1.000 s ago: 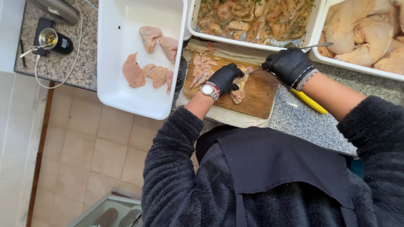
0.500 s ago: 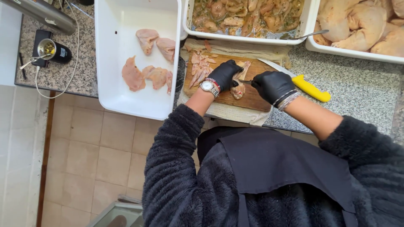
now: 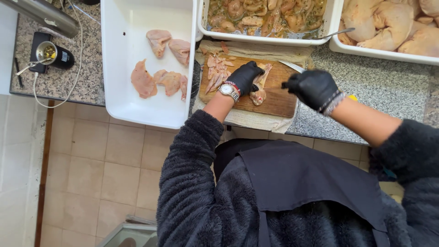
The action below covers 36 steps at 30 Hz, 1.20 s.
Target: The recorder uses a knife to trim and prepare raw chicken wings on a wooden cutting board in a commercial kitchen setting.
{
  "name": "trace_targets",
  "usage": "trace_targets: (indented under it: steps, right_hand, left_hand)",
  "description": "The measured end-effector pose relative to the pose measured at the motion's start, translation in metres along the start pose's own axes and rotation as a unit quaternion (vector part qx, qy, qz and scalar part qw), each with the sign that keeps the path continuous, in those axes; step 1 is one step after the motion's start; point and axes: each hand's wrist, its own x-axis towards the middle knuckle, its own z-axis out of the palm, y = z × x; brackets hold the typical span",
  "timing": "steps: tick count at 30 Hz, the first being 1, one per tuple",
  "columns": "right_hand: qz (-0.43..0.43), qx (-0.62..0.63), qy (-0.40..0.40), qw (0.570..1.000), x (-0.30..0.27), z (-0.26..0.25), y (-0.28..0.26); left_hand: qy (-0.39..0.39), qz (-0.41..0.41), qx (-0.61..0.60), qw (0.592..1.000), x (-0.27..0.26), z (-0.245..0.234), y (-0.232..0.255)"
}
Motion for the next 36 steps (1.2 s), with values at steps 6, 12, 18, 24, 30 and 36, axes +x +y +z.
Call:
trace_targets:
  steps: [6, 12, 18, 24, 30, 36]
  right_hand:
    - [-0.075, -0.101, -0.037, 0.991, 0.054, 0.002, 0.024]
    - [-0.104, -0.08, -0.082, 0.988, 0.069, 0.035, 0.057]
    - [-0.022, -0.122, -0.035, 0.992, 0.049, 0.02, 0.065]
    - [-0.008, -0.128, -0.008, 0.992, 0.027, 0.001, 0.048]
    - [-0.029, -0.053, 0.006, 0.998, 0.035, 0.023, 0.034]
    - [-0.011, -0.063, -0.035, 0.997, 0.038, 0.028, 0.031]
  left_hand:
    - [-0.02, -0.007, -0.001, 1.0, 0.004, -0.006, 0.006]
    - [-0.014, -0.009, 0.005, 1.0, 0.0, -0.006, 0.008]
    - [0.007, -0.015, -0.008, 1.0, -0.001, 0.002, 0.0]
    - [0.0, -0.037, -0.025, 0.999, 0.006, 0.0, -0.002]
    - [-0.002, -0.066, -0.008, 0.998, 0.009, -0.006, 0.004]
    - [0.008, -0.124, -0.071, 0.99, 0.009, 0.002, -0.001]
